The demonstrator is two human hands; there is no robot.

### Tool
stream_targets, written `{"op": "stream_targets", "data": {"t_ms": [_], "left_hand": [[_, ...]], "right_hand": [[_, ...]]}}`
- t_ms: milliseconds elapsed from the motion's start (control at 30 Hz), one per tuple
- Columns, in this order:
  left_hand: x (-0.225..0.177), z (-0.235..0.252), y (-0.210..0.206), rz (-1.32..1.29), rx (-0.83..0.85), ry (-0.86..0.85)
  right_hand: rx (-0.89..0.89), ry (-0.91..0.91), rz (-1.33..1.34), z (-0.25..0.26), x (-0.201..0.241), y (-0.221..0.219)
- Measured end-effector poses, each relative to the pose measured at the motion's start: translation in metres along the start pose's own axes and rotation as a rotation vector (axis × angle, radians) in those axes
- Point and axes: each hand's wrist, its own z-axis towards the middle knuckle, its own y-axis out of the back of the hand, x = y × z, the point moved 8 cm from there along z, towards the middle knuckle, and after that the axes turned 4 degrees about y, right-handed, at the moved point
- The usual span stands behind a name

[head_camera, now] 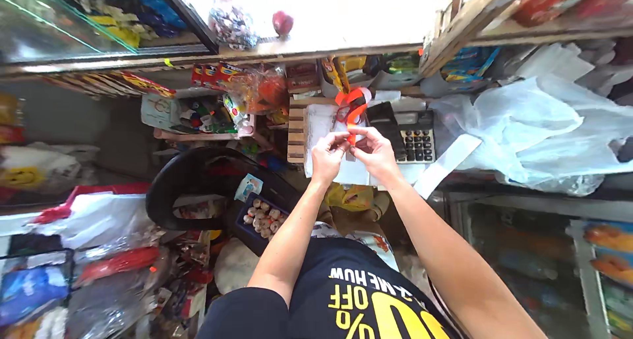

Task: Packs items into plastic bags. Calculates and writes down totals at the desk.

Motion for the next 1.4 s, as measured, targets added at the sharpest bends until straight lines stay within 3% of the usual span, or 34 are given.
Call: {"op": "stream_targets", "data": {"t_ms": [167, 300, 533, 633, 700, 833, 933, 1067, 1233, 1400], "left_hand": [[-0.020, 0.003, 0.004, 0.067, -0.084, -0.020], [-0.030, 0.005, 0.008, 0.116, -0.121, -0.142], [-0.050, 0.022, 0.017, 0.207, -0.092, -0.191], [-0.095, 0.063, 0.051, 0.414, -0.243, -0.370], [-0.124, 0.105, 0.074, 0.548, -0.363, -0.394], [-0.130, 0.191, 0.094, 0.755, -0.335, -0.140], [-0.118, 0.215, 0.094, 0.770, -0.267, -0.086], [-0.114, 0.185, 0.085, 0.525, -0.304, -0.260], [-0.134, 0.062, 0.021, 0.125, -0.123, -0.505], [-0.123, -0.023, -0.016, -0.021, 0.026, -0.429]], "right_hand": [[-0.091, 0.069, -0.017, 0.005, 0.012, 0.004], [-0.107, 0.081, -0.031, 0.011, 0.021, 0.001], [-0.169, 0.080, 0.039, 0.017, 0.029, -0.002], [-0.119, -0.001, 0.010, 0.023, 0.020, 0.001], [-0.066, -0.106, -0.081, 0.020, 0.008, 0.003], [-0.122, -0.215, -0.232, 0.005, 0.006, 0.005], [-0.106, -0.191, -0.205, -0.004, 0.022, 0.002], [-0.084, -0.139, -0.039, -0.009, 0.048, 0.003], [-0.078, -0.078, 0.344, -0.006, 0.072, 0.005], [-0.051, -0.135, 0.624, -0.029, 0.084, -0.002]]}}
